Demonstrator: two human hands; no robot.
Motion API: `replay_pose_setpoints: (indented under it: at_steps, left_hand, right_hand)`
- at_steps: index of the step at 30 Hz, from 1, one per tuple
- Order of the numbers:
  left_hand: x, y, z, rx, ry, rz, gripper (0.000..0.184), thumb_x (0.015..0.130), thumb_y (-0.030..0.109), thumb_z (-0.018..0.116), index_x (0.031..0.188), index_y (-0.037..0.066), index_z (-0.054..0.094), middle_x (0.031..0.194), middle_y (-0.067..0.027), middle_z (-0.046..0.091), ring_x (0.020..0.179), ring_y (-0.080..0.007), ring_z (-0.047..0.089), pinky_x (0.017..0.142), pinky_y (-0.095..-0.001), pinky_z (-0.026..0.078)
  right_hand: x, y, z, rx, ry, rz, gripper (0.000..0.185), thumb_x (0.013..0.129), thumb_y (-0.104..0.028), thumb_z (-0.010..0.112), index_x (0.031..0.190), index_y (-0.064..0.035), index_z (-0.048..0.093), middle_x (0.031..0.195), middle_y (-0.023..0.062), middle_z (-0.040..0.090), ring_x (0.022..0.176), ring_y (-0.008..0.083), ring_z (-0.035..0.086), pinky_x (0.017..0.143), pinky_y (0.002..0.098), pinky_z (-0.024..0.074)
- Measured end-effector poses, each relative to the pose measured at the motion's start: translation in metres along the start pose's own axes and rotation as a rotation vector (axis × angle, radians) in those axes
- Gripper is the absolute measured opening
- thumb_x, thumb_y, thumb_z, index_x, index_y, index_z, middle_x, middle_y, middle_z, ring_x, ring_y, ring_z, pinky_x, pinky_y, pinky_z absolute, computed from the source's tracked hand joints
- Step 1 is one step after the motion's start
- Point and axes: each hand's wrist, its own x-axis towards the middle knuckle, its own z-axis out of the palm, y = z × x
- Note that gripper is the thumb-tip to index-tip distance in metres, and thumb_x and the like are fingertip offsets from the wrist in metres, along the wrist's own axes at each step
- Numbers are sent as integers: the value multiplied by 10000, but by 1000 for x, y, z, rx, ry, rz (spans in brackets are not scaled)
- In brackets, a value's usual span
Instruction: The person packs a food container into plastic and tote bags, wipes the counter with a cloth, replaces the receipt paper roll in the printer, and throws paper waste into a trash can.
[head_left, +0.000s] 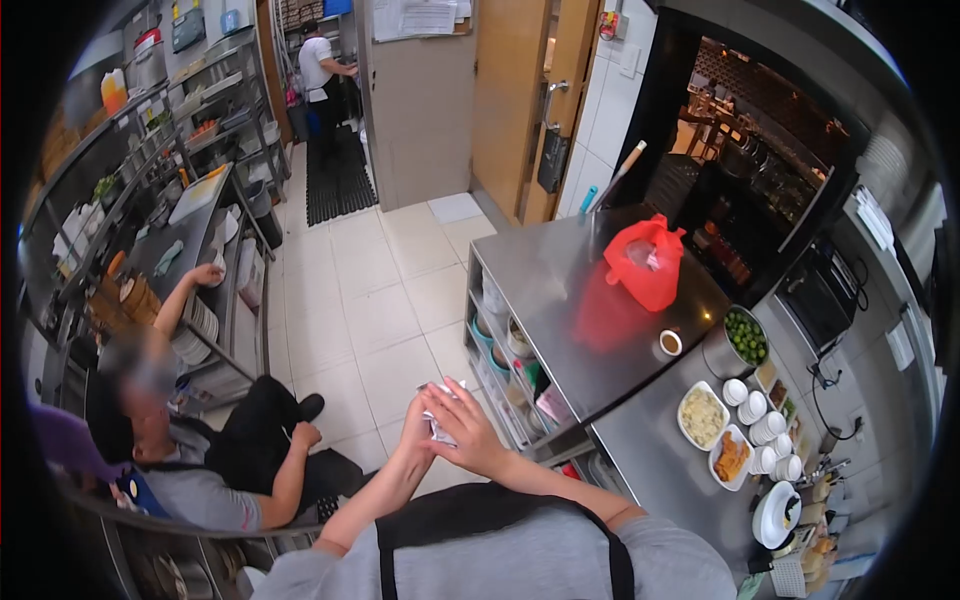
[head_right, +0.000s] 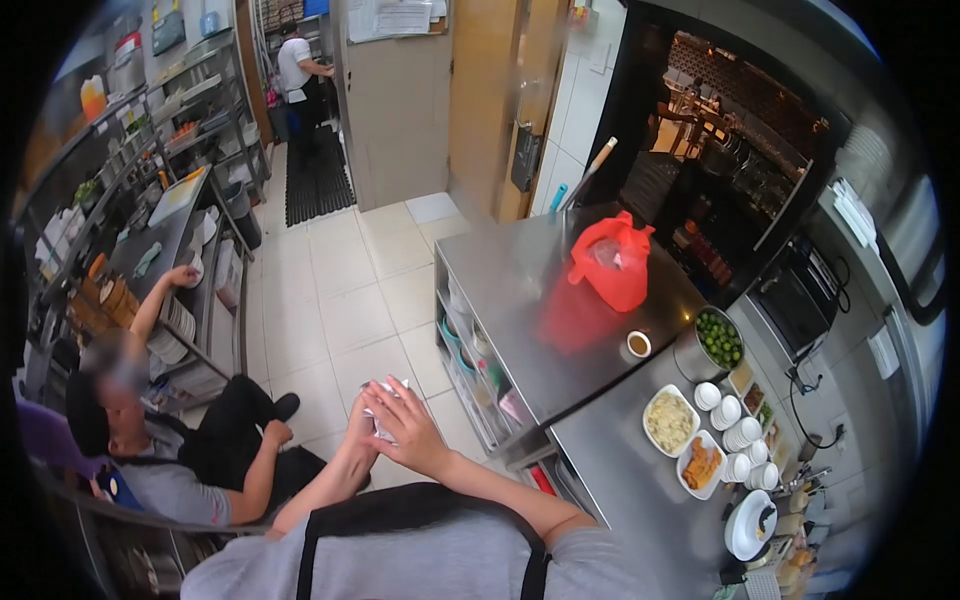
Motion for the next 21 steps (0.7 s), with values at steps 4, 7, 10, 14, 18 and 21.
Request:
replay_pose_setpoints:
  at_steps: [4, 7, 10, 14, 18, 21]
  left_hand:
    - [67, 28, -22, -292, -205, 30, 227, 879, 260, 405, 958, 96, 541, 959, -83, 566, 920, -203, 546, 783, -331, 467]
    - [105, 65, 4, -159, -82, 27, 150, 840, 193, 457, 928, 95, 529, 992, -96, 545, 929, -212, 534, 784, -320, 472]
    - [176, 90, -10, -278, -208, -36, 115, 816, 156, 492, 897, 86, 532, 980, -113, 538, 916, -253, 531, 814, -362, 466]
    - [248, 143, 3, -313, -179, -39, 91, 785, 122, 523, 865, 80, 531, 954, -118, 543, 909, -263, 533, 836, -399, 457]
    - [310, 202, 5, -404, -26, 16, 76, 755, 90, 533, 827, 68, 516, 879, -116, 548, 877, -256, 537, 831, -399, 460]
    - [339, 242, 1, -419, -123, 177, 151, 739, 162, 556, 849, 62, 527, 905, -105, 546, 867, -238, 542, 812, -364, 465]
  right_hand:
    - [40, 51, 47, 85, 77, 18, 371, 727, -170, 643, 1070, -54, 562, 1089, 118, 532, 1036, 301, 469, 894, 400, 382]
    - [78, 98, 66, 128, 125, -22, 292, 725, -134, 638, 1006, -63, 597, 1032, 96, 545, 954, 269, 497, 857, 386, 400]
    - [114, 154, 87, 159, 161, -96, 287, 717, -142, 649, 993, -79, 604, 1011, 86, 536, 924, 257, 503, 830, 382, 409]
    - [184, 211, 96, 299, 160, -224, 359, 704, -195, 670, 1040, -102, 584, 973, 75, 527, 909, 265, 508, 819, 391, 411]
    - [257, 275, 135, 384, 109, -451, 331, 705, -201, 676, 1007, -107, 578, 954, 68, 517, 870, 249, 506, 782, 374, 420]
    - [316, 303, 174, 476, 169, -421, 199, 696, -113, 676, 864, -75, 576, 814, 67, 528, 758, 241, 514, 706, 350, 434]
